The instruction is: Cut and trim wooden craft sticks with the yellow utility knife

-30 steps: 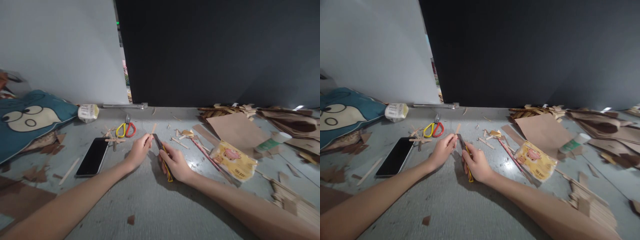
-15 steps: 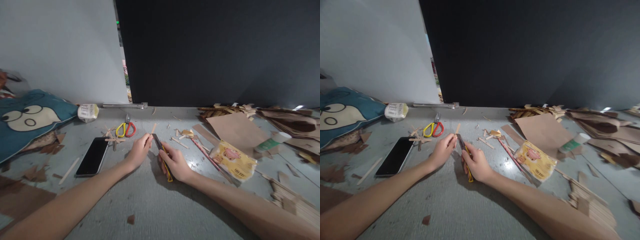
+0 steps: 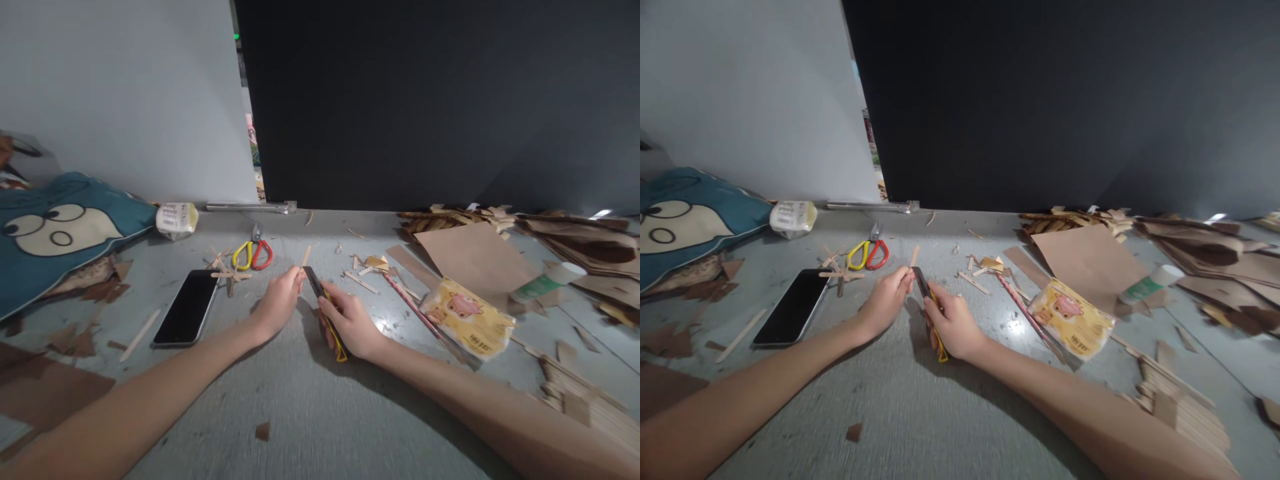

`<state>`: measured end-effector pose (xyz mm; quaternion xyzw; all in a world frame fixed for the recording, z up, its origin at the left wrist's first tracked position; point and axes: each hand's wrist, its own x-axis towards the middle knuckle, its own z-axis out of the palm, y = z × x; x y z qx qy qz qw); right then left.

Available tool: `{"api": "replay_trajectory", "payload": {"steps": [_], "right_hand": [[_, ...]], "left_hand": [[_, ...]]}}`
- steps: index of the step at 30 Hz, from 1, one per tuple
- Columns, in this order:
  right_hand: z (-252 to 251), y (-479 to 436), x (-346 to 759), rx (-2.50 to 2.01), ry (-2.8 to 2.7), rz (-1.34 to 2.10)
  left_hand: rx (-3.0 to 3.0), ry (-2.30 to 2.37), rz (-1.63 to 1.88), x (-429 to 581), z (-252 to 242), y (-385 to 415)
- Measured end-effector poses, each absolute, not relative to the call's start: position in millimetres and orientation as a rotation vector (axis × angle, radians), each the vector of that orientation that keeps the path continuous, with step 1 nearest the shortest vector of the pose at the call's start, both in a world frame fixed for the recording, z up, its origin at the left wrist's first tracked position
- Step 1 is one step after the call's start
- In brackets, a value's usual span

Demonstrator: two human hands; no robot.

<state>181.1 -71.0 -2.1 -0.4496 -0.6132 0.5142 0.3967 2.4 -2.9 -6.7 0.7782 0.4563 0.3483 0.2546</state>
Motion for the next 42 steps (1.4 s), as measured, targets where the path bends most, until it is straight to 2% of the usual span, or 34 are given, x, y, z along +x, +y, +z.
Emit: {"api": "replay_trajectory", "payload": {"steps": [10,19,38,42], "right_hand": [[0.4,-75.1,178.6,-1.216,-1.586,1.197],[-1.4,-72.9,175.9,-1.194,-1.545,1.230],[-5.3,-70.9,175.4,-1.183,-1.506,1.257],[-5.0,-72.9,176.1,-1.149,-1.524,1.259]], "left_hand": [[2.119,1.175,0.967,4.5,-4.4,-6.3],[2.106,1.214,0.896,5.8,-8.9,-5.1],[2.017,1.294,0.941,9.3,-9.0,-1.4],[1.959,1.313,1.037,6.7,-7.3,2.7]]}}
